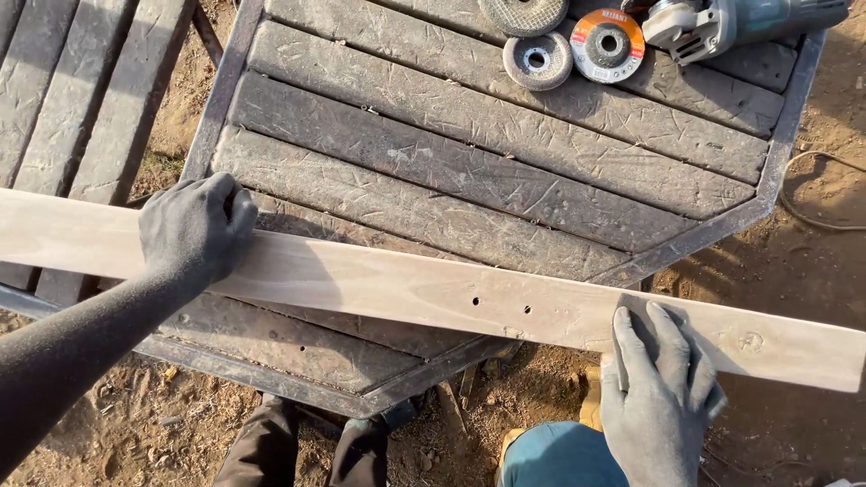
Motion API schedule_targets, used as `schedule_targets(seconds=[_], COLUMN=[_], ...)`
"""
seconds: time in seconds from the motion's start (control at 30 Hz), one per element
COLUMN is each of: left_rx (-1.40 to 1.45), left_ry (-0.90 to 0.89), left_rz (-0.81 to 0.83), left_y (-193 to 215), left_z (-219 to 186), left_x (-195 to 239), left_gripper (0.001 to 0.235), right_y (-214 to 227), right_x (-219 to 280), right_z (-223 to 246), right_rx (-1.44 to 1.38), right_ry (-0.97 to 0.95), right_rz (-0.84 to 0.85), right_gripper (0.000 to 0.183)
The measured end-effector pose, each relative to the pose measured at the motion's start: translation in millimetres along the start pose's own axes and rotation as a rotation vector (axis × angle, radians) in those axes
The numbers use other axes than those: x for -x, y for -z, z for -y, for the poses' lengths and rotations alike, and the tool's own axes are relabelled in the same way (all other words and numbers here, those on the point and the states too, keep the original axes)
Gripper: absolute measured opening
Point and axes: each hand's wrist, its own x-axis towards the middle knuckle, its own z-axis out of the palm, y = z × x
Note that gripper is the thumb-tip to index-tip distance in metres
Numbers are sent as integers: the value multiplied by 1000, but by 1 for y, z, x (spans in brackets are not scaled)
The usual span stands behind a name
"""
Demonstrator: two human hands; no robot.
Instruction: Manual sanding of a wooden plank using a sanding block to smooth the surface and edges.
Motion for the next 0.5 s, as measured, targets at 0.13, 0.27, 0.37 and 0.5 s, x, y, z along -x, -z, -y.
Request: schedule_targets(seconds=[0.13,0.27,0.37,0.5], left_rx=[-21,-21,-17,-29], left_ry=[-3,10,9,1], left_rz=[10,-15,-17,-39], left_y=[-3,-4,-4,-5], left_z=[0,0,2,2], left_x=[0,0,3,1], left_gripper=[38,39,39,38], right_y=[12,1,-18,-21], right_x=[-8,-9,-9,-25], right_z=[-14,-22,-16,-9], right_rx=[108,-227,-333,-307], right_ry=[-54,29,48,-23], right_rz=[31,81,-190,-409], right_gripper=[53,57,19,34])
